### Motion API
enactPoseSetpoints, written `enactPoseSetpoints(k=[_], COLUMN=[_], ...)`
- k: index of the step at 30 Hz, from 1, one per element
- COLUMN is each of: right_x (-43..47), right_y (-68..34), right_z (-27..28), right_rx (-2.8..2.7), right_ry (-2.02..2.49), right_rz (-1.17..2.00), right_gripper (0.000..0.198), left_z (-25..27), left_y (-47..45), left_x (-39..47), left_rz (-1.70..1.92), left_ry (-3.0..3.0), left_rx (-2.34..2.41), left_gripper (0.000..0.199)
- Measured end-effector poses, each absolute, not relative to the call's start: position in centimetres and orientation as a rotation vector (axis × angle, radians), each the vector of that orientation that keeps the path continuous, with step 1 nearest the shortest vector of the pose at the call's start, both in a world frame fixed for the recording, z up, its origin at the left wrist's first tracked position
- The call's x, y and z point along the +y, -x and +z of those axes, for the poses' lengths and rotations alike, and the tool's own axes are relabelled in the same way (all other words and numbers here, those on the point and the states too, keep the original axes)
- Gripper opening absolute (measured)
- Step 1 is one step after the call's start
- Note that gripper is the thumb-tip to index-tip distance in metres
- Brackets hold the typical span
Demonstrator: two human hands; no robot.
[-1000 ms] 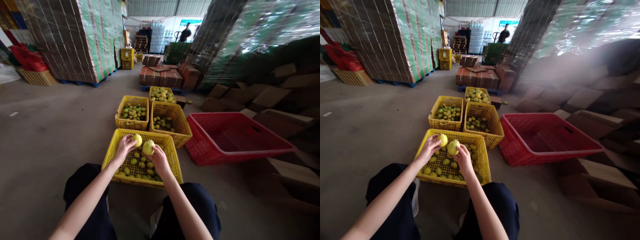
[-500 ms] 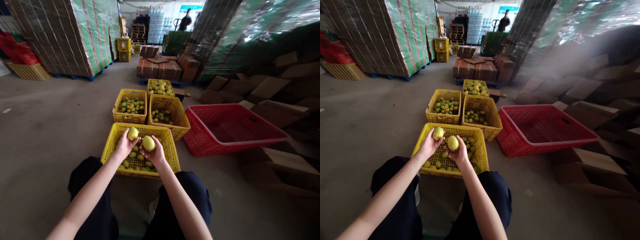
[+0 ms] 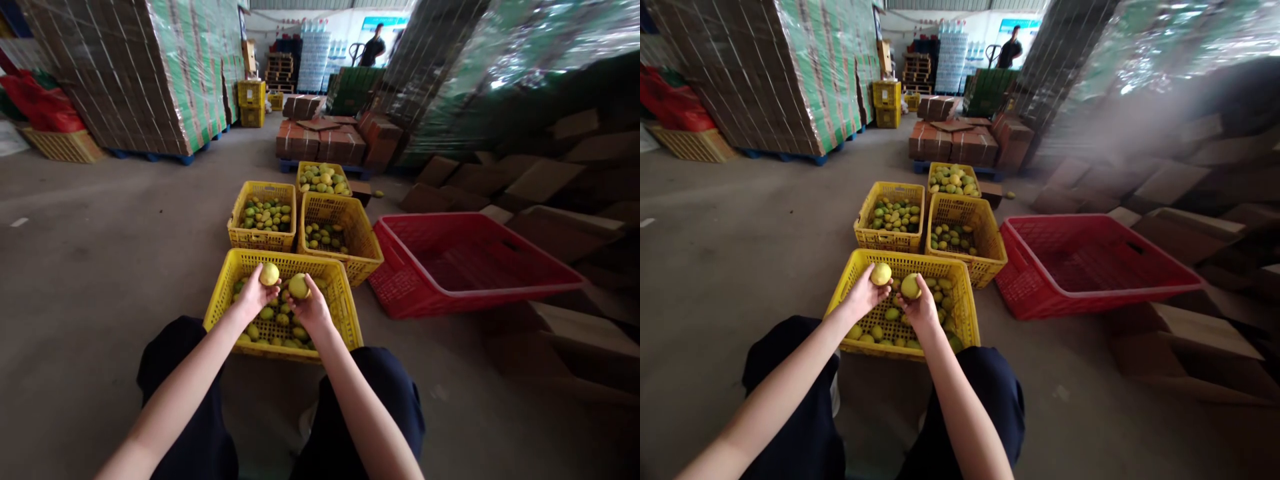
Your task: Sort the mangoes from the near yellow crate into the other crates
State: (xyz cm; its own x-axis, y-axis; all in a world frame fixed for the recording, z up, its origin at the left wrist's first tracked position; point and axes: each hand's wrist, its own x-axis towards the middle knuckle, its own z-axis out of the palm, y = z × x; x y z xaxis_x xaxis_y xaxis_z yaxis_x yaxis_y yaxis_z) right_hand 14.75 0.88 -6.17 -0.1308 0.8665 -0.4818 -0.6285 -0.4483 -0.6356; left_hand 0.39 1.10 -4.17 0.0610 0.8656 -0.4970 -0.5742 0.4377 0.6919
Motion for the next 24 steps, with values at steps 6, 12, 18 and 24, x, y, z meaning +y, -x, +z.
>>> enactPoseSetpoints(k=[6,12,18,24], right_x=[0.1,-0.4,-0.6,0.9], right_y=[-15.2,-16.0,-15.9,-15.6], right_z=[-4.6,-3.6,-3.9,-4.8], right_rx=[-0.931,-1.099,-0.827,-0.457], right_ry=[1.043,0.948,0.938,0.78], right_rz=[1.073,0.972,1.188,1.523], right_gripper=[0.049,0.055,0.047,0.024], left_z=[-4.0,-3.7,-3.5,-2.6], left_y=[-0.5,-0.1,0.0,-0.3], left_x=[0.6,0.0,0.1,0.1], left_rz=[1.447,1.406,1.41,1.39], left_ry=[-1.202,-1.518,-1.268,-0.682], left_rx=[1.116,1.1,0.963,0.764], left_gripper=[0.057,0.053,0.054,0.041])
